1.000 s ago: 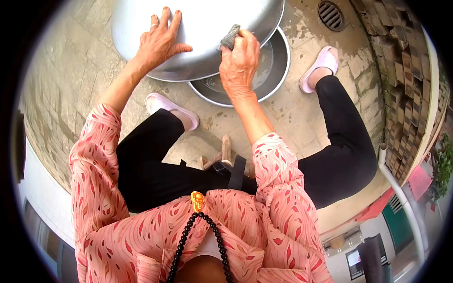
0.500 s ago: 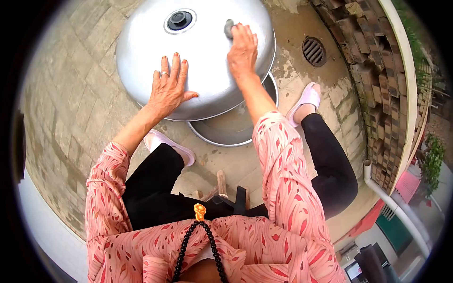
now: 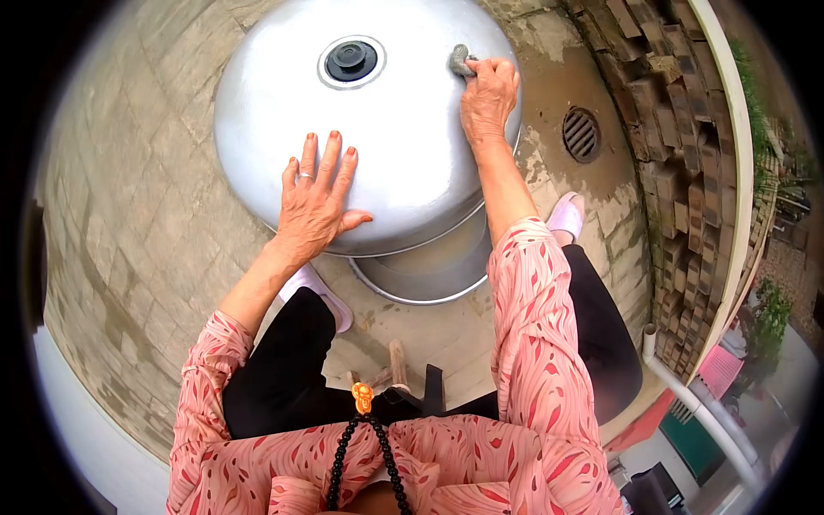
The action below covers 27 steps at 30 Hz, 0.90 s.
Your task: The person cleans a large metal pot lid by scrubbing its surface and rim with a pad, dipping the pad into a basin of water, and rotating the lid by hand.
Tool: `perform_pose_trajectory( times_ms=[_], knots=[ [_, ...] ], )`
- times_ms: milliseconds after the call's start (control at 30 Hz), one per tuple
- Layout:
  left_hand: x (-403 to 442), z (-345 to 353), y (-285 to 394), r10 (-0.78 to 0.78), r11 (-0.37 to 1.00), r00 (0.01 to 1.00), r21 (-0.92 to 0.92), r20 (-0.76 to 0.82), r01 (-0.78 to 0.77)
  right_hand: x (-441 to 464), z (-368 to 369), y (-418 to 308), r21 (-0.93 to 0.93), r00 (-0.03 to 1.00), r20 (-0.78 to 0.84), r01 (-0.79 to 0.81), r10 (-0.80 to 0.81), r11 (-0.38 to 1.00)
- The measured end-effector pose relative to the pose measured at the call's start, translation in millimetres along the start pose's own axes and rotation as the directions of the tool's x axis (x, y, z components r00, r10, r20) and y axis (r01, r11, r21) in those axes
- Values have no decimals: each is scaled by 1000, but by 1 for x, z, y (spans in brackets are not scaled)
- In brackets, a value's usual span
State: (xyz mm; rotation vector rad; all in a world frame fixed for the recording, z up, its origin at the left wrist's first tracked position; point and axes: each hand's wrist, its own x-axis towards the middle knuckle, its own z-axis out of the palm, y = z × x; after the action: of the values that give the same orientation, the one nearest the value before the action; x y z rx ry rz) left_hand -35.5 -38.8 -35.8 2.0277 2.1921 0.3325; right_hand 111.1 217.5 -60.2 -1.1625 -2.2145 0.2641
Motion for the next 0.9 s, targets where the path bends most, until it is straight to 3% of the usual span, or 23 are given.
perform_pose_trajectory(
  times_ms=[33, 133, 233, 300, 367, 433, 567, 667, 733, 767, 833, 900],
  knots=[
    [-1, -1, -1, -1, 1000, 1000, -1, -2, 1, -12, -7, -25, 82, 997, 69, 24, -29, 996],
    [1, 2, 0, -12, 1000, 1000, -12, -20, 12, -62, -24, -92, 340, 917, 213, 253, -336, 906],
    [-3, 5, -3, -3, 1000, 1000, -19, -20, 2, -39, -17, -71, 345, 874, 234, 334, -425, 877],
    [-1, 3, -1, 7, 1000, 999, -23, -40, -8, 8, -3, -32, 99, 937, 195, 276, -291, 956],
    [-1, 2, 0, 6, 1000, 999, -23, -54, -8, 39, 16, -7, 33, 997, 71, 4, -7, 999],
    [0, 1, 1, -2, 1000, 998, -24, -57, 1, 24, 25, -27, -65, 988, 81, 135, -129, 989],
    [0, 3, -2, -3, 1000, 998, -20, -62, 2, -47, 1, -105, 360, 869, 238, 336, -434, 870],
    [-3, 5, -3, -2, 1000, 998, -25, -58, 0, -34, 4, -89, 370, 831, 214, 417, -513, 830],
    [-2, 1, -1, 3, 999, 998, -46, -56, -6, 8, 18, -59, 145, 897, 145, 397, -417, 906],
    [-1, 1, -1, -3, 999, 999, -40, -48, 1, 27, 25, -43, 37, 948, 98, 301, -303, 953],
    [-1, 0, 0, -4, 999, 999, -39, -37, 2, 24, 30, -48, -66, 968, 69, 245, -241, 967],
    [1, 0, 0, -17, 999, 999, -40, -39, 15, -5, 18, -77, 114, 945, 127, 289, -303, 950]
  ],
)
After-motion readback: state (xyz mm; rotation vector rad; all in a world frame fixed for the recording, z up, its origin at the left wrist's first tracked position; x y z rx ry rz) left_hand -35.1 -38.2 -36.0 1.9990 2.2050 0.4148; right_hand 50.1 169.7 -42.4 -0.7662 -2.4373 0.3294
